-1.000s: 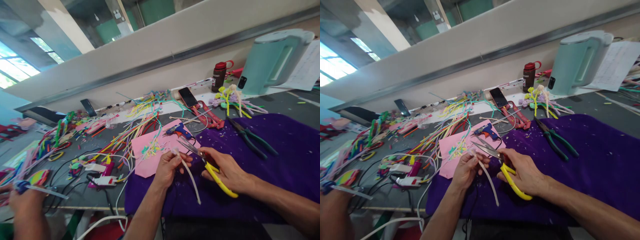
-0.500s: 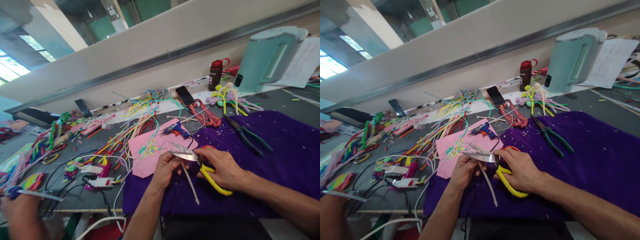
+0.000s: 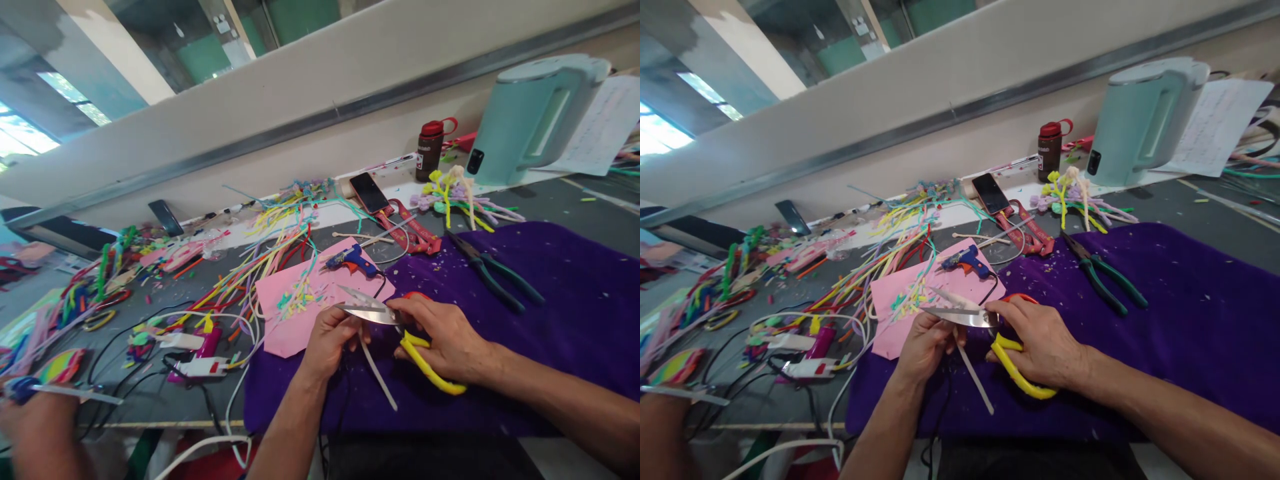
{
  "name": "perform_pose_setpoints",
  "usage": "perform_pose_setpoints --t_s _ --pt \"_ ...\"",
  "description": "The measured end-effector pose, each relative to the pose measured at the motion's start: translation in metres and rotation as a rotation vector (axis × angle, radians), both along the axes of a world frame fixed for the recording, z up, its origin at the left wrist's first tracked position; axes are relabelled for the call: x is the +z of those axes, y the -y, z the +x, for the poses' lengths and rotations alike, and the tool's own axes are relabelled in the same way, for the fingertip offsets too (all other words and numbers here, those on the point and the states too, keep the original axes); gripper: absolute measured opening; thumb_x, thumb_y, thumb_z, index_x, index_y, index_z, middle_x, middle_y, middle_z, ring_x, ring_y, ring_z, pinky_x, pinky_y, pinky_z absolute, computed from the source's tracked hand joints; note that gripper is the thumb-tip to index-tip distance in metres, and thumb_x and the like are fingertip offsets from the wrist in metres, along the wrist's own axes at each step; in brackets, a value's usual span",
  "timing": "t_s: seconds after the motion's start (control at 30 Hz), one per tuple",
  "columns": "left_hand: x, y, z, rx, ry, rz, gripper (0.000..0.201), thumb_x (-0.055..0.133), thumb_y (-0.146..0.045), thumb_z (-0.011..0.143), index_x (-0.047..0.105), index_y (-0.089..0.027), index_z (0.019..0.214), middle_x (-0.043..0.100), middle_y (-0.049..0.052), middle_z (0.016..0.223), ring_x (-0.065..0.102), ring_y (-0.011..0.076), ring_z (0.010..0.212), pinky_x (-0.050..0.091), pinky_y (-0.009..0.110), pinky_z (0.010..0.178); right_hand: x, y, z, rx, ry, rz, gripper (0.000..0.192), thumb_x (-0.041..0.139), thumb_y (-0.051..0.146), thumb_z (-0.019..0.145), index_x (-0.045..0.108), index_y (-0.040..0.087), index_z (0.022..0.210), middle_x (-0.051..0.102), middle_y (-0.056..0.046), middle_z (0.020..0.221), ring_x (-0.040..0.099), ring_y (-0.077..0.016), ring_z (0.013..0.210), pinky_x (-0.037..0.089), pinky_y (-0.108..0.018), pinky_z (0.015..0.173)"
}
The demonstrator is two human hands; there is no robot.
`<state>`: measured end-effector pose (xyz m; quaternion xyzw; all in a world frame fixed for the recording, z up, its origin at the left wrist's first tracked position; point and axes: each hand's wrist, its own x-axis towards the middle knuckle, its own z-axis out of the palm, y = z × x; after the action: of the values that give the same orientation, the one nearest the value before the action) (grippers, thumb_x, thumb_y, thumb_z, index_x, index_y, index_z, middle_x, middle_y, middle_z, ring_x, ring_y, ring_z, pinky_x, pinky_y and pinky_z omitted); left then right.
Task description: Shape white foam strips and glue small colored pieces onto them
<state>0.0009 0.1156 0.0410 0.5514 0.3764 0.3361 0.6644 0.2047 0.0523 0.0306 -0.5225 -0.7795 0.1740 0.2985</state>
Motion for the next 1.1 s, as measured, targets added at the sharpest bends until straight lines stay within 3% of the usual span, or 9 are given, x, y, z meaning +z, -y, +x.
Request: perform_pose_setpoints --t_s 0.43,1.1 --pt "-0.0033 0.0009 -0.0014 -0.019 0.027 -0.007 0.023 0.061 -0.035 0.073 0.066 -0.012 0.077 0.062 0.004 0.057 0.049 0.0089 0.045 0.032 0.018 0.04 -0.0037 0.0005 -0.0004 0.007 -0.004 0.011 0.052 0.057 0.045 0.077 0.043 0.02 0.121 0.056 -0.004 0.084 0.052 -0.0157 0.071 0.04 -0.026 0.061" --pt "-0.0017 0.0011 -0.0005 0.005 0.023 -0.016 0.025 0.062 -0.037 0.071 0.066 -0.012 0.074 0.061 0.004 0.054 0.049 0.0092 0.044 0.031 0.018 0.038 0.0017 0.002 -0.0015 0.004 -0.007 0.041 0.051 0.058 0.044 0.076 0.047 0.018 0.119 0.059 -0.006 0.086 0.055 -0.0162 0.072 0.042 -0.026 0.061"
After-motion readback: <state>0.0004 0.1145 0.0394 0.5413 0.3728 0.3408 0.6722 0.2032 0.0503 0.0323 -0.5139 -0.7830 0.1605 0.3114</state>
